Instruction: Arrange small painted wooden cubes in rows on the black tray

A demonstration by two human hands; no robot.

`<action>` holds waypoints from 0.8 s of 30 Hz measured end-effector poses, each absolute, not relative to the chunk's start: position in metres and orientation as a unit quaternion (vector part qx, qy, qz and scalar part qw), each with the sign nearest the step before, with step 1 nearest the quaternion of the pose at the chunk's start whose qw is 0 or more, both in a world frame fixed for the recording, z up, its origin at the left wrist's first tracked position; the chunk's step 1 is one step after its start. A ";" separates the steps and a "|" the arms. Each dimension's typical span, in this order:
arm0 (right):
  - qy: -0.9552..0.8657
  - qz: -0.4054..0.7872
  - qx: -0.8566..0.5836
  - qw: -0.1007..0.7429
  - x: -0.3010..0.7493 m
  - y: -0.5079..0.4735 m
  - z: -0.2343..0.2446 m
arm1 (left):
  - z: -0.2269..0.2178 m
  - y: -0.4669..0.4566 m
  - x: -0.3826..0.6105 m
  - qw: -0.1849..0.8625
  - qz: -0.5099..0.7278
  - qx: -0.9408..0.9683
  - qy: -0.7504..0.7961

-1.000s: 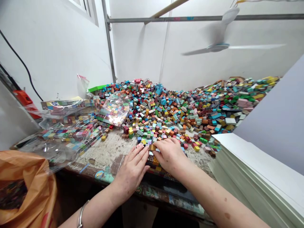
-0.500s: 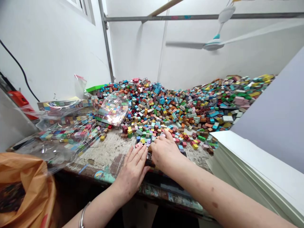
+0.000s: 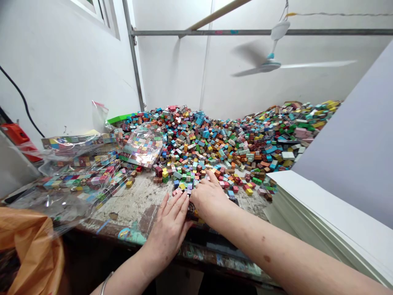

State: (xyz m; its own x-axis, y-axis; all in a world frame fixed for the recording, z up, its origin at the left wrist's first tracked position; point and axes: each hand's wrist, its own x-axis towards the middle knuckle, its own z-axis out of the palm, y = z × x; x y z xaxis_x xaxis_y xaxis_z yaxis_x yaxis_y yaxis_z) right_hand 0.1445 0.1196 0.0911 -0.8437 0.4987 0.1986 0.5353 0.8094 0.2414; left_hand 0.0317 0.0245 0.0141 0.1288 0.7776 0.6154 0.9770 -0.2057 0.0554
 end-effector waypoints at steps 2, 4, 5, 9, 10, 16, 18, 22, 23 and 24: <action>-0.951 -0.141 -0.272 0.050 0.144 0.117 0.092 | 0.015 0.024 0.032 0.182 -0.275 -0.728 -0.601; -0.952 -0.137 -0.270 0.034 0.144 0.112 0.093 | 0.014 0.025 0.031 0.190 -0.284 -0.727 -0.595; -0.953 -0.131 -0.271 0.030 0.144 0.111 0.094 | 0.014 0.025 0.031 0.194 -0.289 -0.727 -0.592; -0.945 -0.096 -0.304 0.076 0.156 0.110 0.092 | 0.012 0.026 0.031 0.197 -0.295 -0.726 -0.589; -0.936 -0.093 -0.322 0.104 0.162 0.111 0.090 | 0.012 0.027 0.032 0.197 -0.297 -0.725 -0.589; -0.904 -0.121 -0.344 0.222 0.201 0.092 0.071 | 0.011 0.028 0.035 0.205 -0.311 -0.716 -0.591; -0.907 -0.137 -0.339 0.211 0.206 0.084 0.063 | 0.012 0.029 0.036 0.208 -0.315 -0.715 -0.588; -0.917 -0.123 -0.339 0.170 0.205 0.089 0.047 | 0.010 0.031 0.035 0.220 -0.329 -0.714 -0.577; -0.922 -0.109 -0.334 0.164 0.205 0.093 0.044 | 0.009 0.031 0.035 0.224 -0.332 -0.715 -0.573; -0.927 -0.092 -0.326 0.161 0.204 0.097 0.043 | 0.009 0.031 0.034 0.227 -0.333 -0.717 -0.569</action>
State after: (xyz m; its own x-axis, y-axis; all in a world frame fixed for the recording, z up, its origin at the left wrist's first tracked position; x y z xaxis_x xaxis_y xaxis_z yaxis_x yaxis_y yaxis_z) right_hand 0.2038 0.0972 0.0426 -0.7355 0.5750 0.3583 0.6342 0.7704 0.0652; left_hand 0.0343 0.0313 0.0087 0.1306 0.6654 0.7350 0.9670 -0.2490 0.0536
